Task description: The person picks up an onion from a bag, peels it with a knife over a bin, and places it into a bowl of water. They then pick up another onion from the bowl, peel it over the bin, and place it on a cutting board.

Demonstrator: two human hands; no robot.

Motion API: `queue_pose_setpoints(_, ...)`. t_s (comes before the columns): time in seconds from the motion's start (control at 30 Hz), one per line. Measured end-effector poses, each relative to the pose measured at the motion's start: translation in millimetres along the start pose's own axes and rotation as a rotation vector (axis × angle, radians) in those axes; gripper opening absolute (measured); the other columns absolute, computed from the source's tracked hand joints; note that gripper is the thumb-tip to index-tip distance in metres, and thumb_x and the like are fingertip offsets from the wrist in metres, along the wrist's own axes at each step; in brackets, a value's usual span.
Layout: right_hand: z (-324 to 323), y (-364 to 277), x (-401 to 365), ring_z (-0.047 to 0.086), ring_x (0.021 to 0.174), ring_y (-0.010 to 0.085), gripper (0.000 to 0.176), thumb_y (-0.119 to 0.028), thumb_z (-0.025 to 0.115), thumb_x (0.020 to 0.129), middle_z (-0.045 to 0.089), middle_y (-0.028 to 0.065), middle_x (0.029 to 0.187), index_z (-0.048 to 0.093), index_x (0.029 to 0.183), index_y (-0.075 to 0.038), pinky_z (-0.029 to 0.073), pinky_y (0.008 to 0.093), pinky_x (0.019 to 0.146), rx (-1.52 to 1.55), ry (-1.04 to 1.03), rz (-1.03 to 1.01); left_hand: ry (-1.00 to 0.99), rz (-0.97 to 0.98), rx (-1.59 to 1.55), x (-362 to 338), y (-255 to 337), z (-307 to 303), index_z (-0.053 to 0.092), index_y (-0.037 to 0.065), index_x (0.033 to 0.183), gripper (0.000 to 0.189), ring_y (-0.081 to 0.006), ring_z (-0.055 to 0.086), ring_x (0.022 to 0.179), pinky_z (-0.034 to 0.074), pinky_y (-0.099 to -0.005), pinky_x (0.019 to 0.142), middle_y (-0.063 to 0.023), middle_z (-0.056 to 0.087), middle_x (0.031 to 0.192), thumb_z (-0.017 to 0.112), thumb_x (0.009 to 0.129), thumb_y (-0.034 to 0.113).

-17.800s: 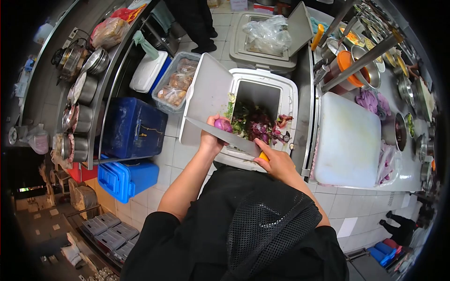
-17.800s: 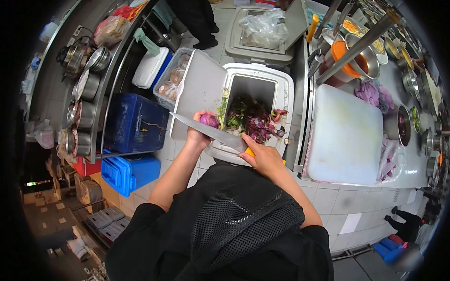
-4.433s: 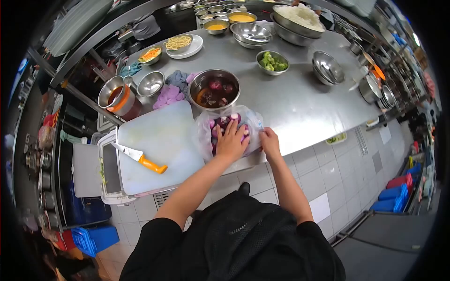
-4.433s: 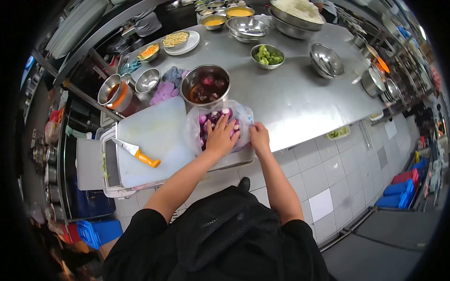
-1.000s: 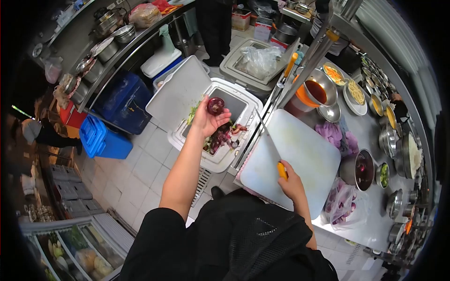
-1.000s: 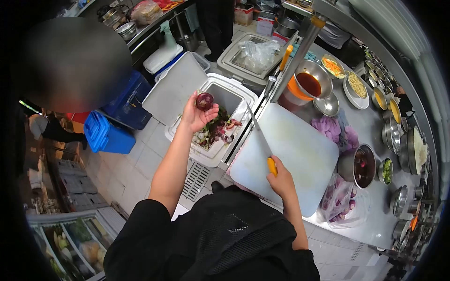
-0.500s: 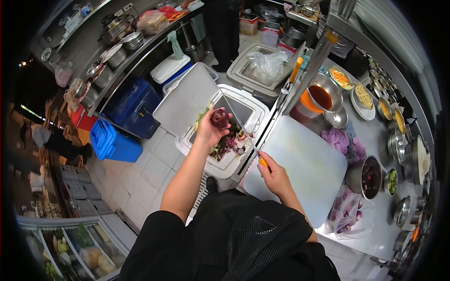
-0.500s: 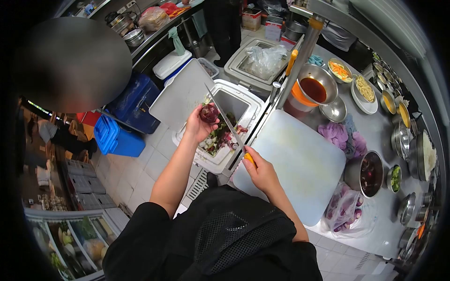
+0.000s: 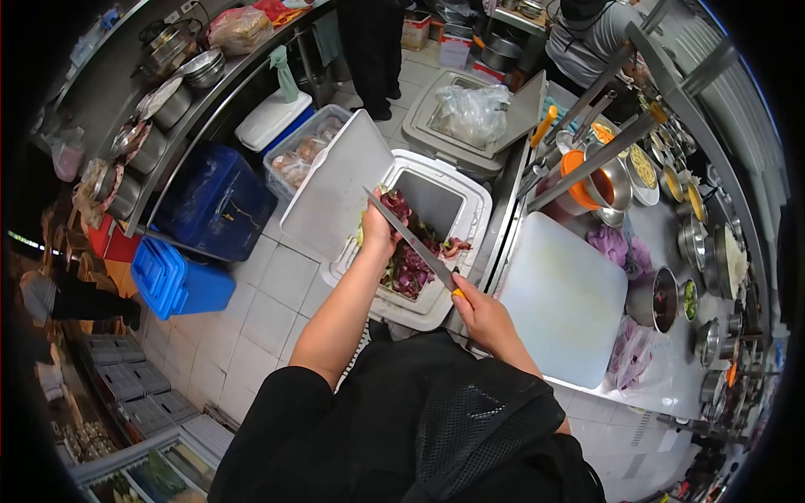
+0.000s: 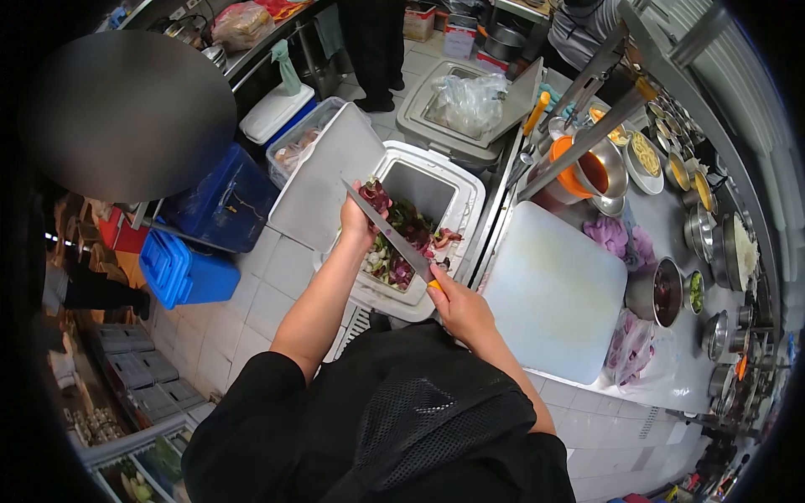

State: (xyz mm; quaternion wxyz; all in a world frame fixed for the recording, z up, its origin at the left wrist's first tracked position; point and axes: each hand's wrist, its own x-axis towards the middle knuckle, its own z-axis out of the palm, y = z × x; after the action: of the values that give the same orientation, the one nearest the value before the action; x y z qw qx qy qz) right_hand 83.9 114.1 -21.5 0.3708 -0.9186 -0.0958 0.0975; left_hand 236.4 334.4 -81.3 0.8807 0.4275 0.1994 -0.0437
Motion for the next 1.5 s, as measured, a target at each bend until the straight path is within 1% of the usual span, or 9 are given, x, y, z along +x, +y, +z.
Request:
queue_pose_setpoints(0.53,23,-21,67,0.062,0.084,0.0411,0.048,-0.037,0.048,0.097,0.065,0.0228,0.089,0.044,0.139,-0.014,0.048,0.0465,0.072,-0.018,-0.066,-0.136,0.199,0.156,0.097,-48,-24,-5,0.054,0.012,0.085,0.039,-0.0123,0.047,0.045,0.030,-0.0259,0.034,-0.0023,0.055,0.064,0.029,0.098,0.040)
queue_pose_setpoints(0.6,29,-21,76,0.063,0.081,0.0418,0.049,-0.036,0.048,0.097,0.065,0.0245,0.089,0.043,0.139,-0.010,0.048,0.0474,0.070,-0.040,-0.015,-0.245,0.144,0.054,0.197,-60,-24,-11,0.059,0.006,0.087,0.040,-0.0147,0.055,0.073,0.047,-0.0315,0.069,-0.0051,0.059,0.081,0.030,0.099,0.033)
queue_pose_setpoints(0.73,43,-21,86,0.063,0.065,0.0370,0.055,-0.039,0.047,0.098,0.066,0.0216,0.077,0.041,0.139,-0.002,0.048,0.0433,0.058,0.047,0.060,-0.227,0.242,0.223,0.259,-63,-39,-12,0.057,0.006,0.082,0.037,-0.0117,0.052,0.063,0.043,-0.0300,0.055,-0.0046,0.057,0.073,0.034,0.097,0.031)
queue_pose_setpoints(0.77,41,-18,86,0.063,0.065,0.0370,0.055,-0.039,0.047,0.098,0.066,0.0216,0.077,0.041,0.139,-0.002,0.048,0.0433,0.058,0.050,0.054,-0.227,0.192,0.180,0.249,-63,-39,-16,0.054,0.008,0.087,0.039,-0.0149,0.043,0.039,0.029,-0.0273,0.032,-0.0037,0.051,0.059,0.032,0.098,0.038)
queue_pose_setpoints(0.87,19,-20,85,0.054,0.048,0.0223,0.054,-0.046,0.044,0.099,0.058,0.0096,0.064,0.049,0.124,0.001,0.042,0.0337,0.043,0.562,-0.317,0.064,0.097,0.048,0.078,-81,-21,-7,0.055,0.007,0.091,0.039,-0.0151,0.047,0.040,0.030,-0.0279,0.031,-0.0045,0.054,0.060,0.034,0.098,0.040)
queue_pose_setpoints(0.97,2,-22,84,0.032,0.035,0.0111,0.066,-0.061,0.022,0.099,0.035,0.0007,0.046,0.036,0.058,-0.010,0.031,0.0251,0.035,1.147,-0.679,0.363,-0.039,-0.020,-0.022,-87,-9,-10,0.055,0.004,0.104,0.043,-0.0177,0.056,0.051,0.041,-0.0296,0.039,-0.0079,0.061,0.073,0.036,0.099,0.042)
queue_pose_setpoints(1.2,1,-16,82,0.033,0.036,0.0114,0.068,-0.062,0.024,0.098,0.035,0.0001,0.046,0.040,0.059,-0.009,0.030,0.0251,0.035,1.203,-0.732,0.362,-0.147,0.050,0.200,-80,-10,-18,0.055,0.004,0.111,0.050,-0.0169,0.060,0.063,0.049,-0.0293,0.050,-0.0068,0.062,0.084,0.040,0.100,0.049)
queue_pose_setpoints(1.33,2,4,95,0.041,0.041,0.0091,0.046,-0.052,0.034,0.101,0.044,0.0015,0.058,0.047,0.097,-0.008,0.033,0.0235,0.034,1.101,-0.251,0.425,-0.204,0.095,0.326,-87,-3,-23,0.056,0.005,0.107,0.041,-0.0124,0.058,0.064,0.048,-0.0278,0.049,-0.0038,0.060,0.085,0.049,0.098,0.045)
queue_pose_setpoints(1.5,3,23,101,0.044,0.042,0.0093,0.044,-0.048,0.038,0.101,0.049,0.0026,0.060,0.047,0.120,-0.009,0.035,0.0235,0.035,0.898,-0.317,0.396,-0.153,-0.053,0.170,-75,2,-34,0.054,0.007,0.112,0.035,-0.0127,0.058,0.064,0.046,-0.0259,0.046,-0.0045,0.060,0.087,0.055,0.096,0.038)
